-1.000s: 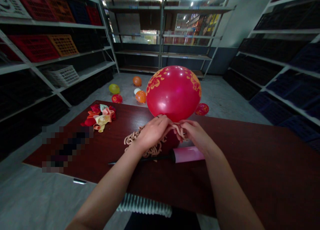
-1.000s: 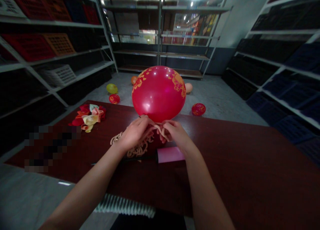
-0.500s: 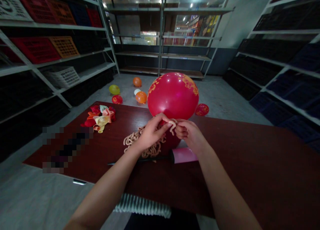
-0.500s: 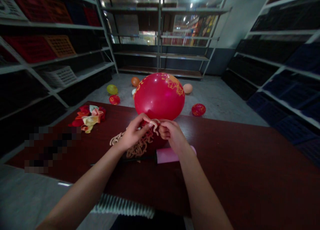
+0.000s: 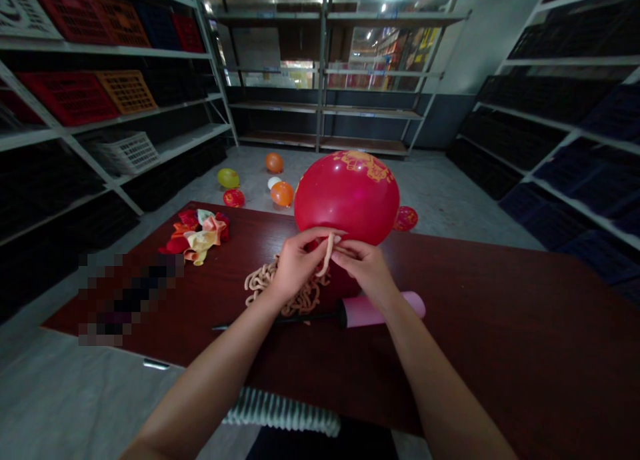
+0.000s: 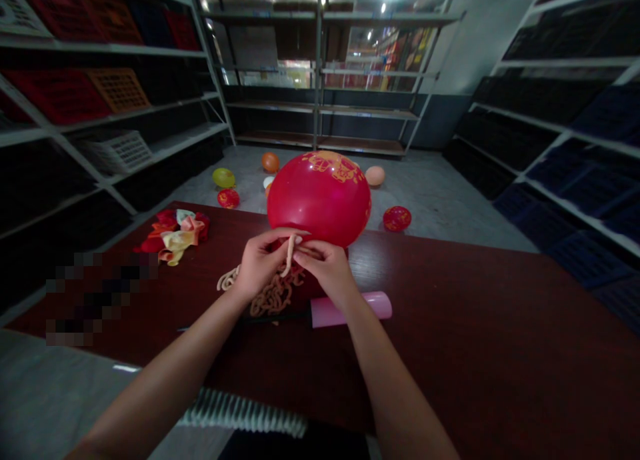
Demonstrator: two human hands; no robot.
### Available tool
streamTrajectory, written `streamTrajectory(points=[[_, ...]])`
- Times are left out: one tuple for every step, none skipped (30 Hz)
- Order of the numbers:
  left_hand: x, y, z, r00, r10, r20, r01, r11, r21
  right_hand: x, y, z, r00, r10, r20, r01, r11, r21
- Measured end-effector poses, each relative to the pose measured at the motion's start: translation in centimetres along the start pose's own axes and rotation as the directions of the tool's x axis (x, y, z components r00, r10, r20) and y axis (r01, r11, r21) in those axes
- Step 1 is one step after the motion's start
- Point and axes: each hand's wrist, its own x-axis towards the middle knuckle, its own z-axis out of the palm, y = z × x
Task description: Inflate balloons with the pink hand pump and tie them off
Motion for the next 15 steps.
streamTrajectory(points=[[-0.14,-0.04,0.21,0.999,-0.004,-0.053,0.004,1.000,0.010,-0.05,0.02,0.17,1.000,-0.005,-0.001,0.005,1.000,0.002],[-0.26,-0.08,0.42,0.994,-0.012,-0.110,0.011,1.000,-0.002,-0.12,0.02,0.34,1.000,-0.012,-0.006,0.012,1.000,0.003],[-0.36,-0.10,0.60,0.987,-0.024,-0.161,0.020,0.999,-0.031,-0.21,0.02,0.50,1.000,-0.019,-0.012,0.019,1.000,0.001],[-0.41,-0.11,0.74,0.979,-0.039,-0.200,0.025,0.997,-0.072,-0.31,0.03,0.64,0.999,-0.025,-0.022,0.025,1.000,-0.003],[-0.43,-0.09,0.82,0.974,-0.050,-0.222,0.025,0.993,-0.114,-0.39,0.04,0.76,0.999,-0.029,-0.033,0.028,1.000,-0.010],[-0.41,-0.03,0.85,0.973,-0.058,-0.222,0.027,0.990,-0.140,-0.45,0.08,0.85,0.999,-0.029,-0.045,0.029,0.999,-0.019],[-0.36,0.06,0.83,0.976,-0.060,-0.211,0.029,0.989,-0.145,-0.50,0.12,0.90,0.998,-0.030,-0.058,0.028,0.999,-0.027],[-0.29,0.17,0.79,0.979,-0.061,-0.194,0.034,0.990,-0.139,-0.52,0.18,0.93,0.997,-0.031,-0.075,0.029,0.999,-0.032],[-0.20,0.29,0.73,0.982,-0.065,-0.178,0.041,0.990,-0.135,-0.52,0.23,0.94,0.995,-0.035,-0.091,0.032,0.999,-0.032],[-0.12,0.41,0.67,0.984,-0.074,-0.163,0.051,0.988,-0.143,-0.52,0.29,0.94,0.994,-0.037,-0.105,0.034,0.999,-0.025],[-0.04,0.50,0.63,0.986,-0.087,-0.146,0.062,0.984,-0.165,-0.51,0.33,0.93,0.993,-0.036,-0.114,0.035,0.999,-0.011],[0.03,0.56,0.61,0.987,-0.099,-0.124,0.073,0.978,-0.194,-0.50,0.35,0.93,0.992,-0.033,-0.121,0.035,0.999,0.012],[0.08,0.60,0.59,0.989,-0.106,-0.099,0.082,0.972,-0.219,-0.50,0.37,0.93,0.992,-0.028,-0.125,0.033,0.999,0.040],[0.11,0.61,0.58,0.992,-0.104,-0.073,0.085,0.970,-0.226,-0.49,0.37,0.93,0.992,-0.022,-0.127,0.031,0.997,0.069],[0.12,0.62,0.55,0.995,-0.086,-0.050,0.074,0.975,-0.209,-0.47,0.37,0.94,0.991,-0.019,-0.135,0.032,0.995,0.097]])
